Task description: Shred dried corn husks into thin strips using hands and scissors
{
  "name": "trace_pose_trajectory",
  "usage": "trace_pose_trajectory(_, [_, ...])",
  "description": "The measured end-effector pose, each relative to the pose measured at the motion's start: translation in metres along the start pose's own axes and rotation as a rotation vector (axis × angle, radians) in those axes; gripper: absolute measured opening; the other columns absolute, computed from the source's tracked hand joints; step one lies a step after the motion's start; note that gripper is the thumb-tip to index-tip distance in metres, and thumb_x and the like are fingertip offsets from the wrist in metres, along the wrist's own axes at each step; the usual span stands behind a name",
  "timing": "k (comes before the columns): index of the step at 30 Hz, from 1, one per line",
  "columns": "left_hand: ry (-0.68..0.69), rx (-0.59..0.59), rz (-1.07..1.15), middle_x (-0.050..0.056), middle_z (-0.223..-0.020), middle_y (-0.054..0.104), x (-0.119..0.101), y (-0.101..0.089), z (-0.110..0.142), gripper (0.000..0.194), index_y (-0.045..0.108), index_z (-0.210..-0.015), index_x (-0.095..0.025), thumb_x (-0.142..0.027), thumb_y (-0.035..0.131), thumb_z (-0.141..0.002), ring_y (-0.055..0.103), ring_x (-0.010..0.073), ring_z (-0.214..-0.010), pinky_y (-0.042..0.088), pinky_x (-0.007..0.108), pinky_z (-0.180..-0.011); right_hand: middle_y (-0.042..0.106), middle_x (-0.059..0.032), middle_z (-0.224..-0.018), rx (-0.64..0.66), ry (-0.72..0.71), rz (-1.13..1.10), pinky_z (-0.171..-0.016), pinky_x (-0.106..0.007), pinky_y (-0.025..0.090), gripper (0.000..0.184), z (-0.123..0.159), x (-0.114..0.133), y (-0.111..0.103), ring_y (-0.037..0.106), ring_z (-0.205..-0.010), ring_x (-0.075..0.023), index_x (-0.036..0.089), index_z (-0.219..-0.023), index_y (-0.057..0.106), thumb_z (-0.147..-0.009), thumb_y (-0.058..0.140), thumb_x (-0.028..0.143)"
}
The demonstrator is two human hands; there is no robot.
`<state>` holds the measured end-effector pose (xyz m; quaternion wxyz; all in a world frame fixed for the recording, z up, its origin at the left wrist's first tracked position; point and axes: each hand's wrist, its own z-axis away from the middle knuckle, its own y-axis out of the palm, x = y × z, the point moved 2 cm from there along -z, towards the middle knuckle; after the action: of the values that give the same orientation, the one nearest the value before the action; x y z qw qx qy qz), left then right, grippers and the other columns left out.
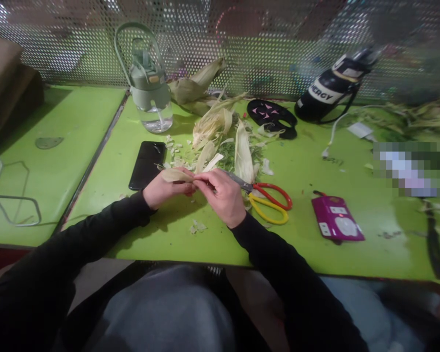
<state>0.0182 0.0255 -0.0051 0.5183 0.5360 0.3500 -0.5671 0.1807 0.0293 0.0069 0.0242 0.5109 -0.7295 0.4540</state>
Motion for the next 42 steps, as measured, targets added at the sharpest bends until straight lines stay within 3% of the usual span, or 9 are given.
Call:
trace_pose_trajectory(7, [-0.004,0.065,0.086,0.0,-0.064,0.065,0.004,0.002,0.0,0.002,0.067,-0.075,-0.008,-0.008,0.065,-0.075,0.059,0.0077,-0.059,0.051,0.023,-0.064,0.07,-0.0006,-0.078,-0.038,0.124,-0.034,-0.058,-0.026,0.05,0.007,0.001,-0.003,0.0,0.061,-0.063,-0.0118,0.02,-0.084,0.064,-0.086,0.068,0.026])
trace_pose_trajectory(15, [-0.06,-0.007,0.165,0.003,-0.067,0.067,0.002,0.003,0.002,0.017,0.069,-0.077,-0.007,-0.023,0.067,-0.084,0.061,0.0072,-0.06,0.054,0.023,-0.067,0.071,-0.0035,-0.083,-0.025,0.125,-0.031,-0.064,-0.031,0.053,0.01,0.001,-0.001,-0.002,0.064,-0.07,-0.0154,0.02,-0.088,0.066,-0.091,0.061,0.028])
trace_pose_trajectory(24, [-0.025,-0.051,0.018,0.0,-0.06,0.065,0.004,0.002,-0.002,0.018,0.065,-0.071,-0.009,-0.017,0.062,-0.087,0.058,0.0061,-0.053,0.052,0.021,-0.061,0.066,-0.0014,-0.074,0.105,0.388,-0.204,-0.052,-0.026,0.046,0.025,-0.003,-0.007,-0.004,0.056,-0.059,-0.0129,0.019,-0.092,0.066,-0.093,0.056,0.041])
trace_pose_trajectory(28, [-0.061,0.025,-0.083,-0.001,-0.055,0.062,0.003,0.006,-0.001,0.021,0.064,-0.067,-0.009,-0.015,0.062,-0.087,0.056,0.0058,-0.049,0.049,0.019,-0.056,0.06,-0.0021,-0.08,0.026,0.307,-0.112,-0.052,-0.026,0.044,0.022,-0.002,-0.011,-0.004,0.051,-0.06,-0.0114,0.019,-0.083,0.068,-0.088,0.065,0.04])
trace_pose_trajectory(30, [-0.125,0.02,-0.111,-0.002,-0.052,0.06,0.003,0.008,0.0,0.025,0.062,-0.063,-0.009,-0.014,0.061,-0.088,0.055,0.0055,-0.046,0.048,0.018,-0.054,0.063,-0.0041,-0.09,-0.029,0.249,-0.068,-0.055,-0.027,0.047,0.018,-0.001,-0.01,-0.005,0.055,-0.064,-0.0123,0.02,-0.086,0.07,-0.087,0.066,0.038])
trace_pose_trajectory(34, [-0.193,-0.017,-0.084,-0.002,-0.051,0.06,0.002,0.012,0.003,0.026,0.06,-0.062,-0.009,-0.01,0.059,-0.088,0.055,0.0054,-0.044,0.048,0.018,-0.052,0.07,-0.0056,-0.108,0.07,0.172,-0.199,-0.077,-0.032,0.054,0.022,0.0,-0.004,-0.004,0.066,-0.091,-0.0172,0.025,-0.108,0.069,-0.095,0.053,0.032])
trace_pose_trajectory(38, [-0.249,0.005,0.025,-0.001,-0.052,0.061,0.003,0.013,0.004,0.021,0.062,-0.068,-0.009,-0.008,0.058,-0.088,0.058,0.0063,-0.047,0.051,0.019,-0.055,0.068,-0.0019,-0.092,0.171,0.353,-0.451,-0.05,-0.023,0.047,0.03,0.002,-0.005,0.002,0.055,-0.057,-0.0089,0.025,-0.118,0.064,-0.099,0.045,0.038])
trace_pose_trajectory(42, [-0.328,0.046,0.072,0.003,-0.056,0.065,0.008,0.012,0.004,0.025,0.065,-0.066,-0.007,-0.013,0.06,-0.09,0.059,0.0064,-0.047,0.053,0.021,-0.058,0.057,0.0005,-0.081,0.155,0.452,-0.621,-0.045,-0.022,0.041,0.03,0.003,-0.005,0.004,0.049,-0.055,-0.0086,0.023,-0.117,0.061,-0.099,0.042,0.038])
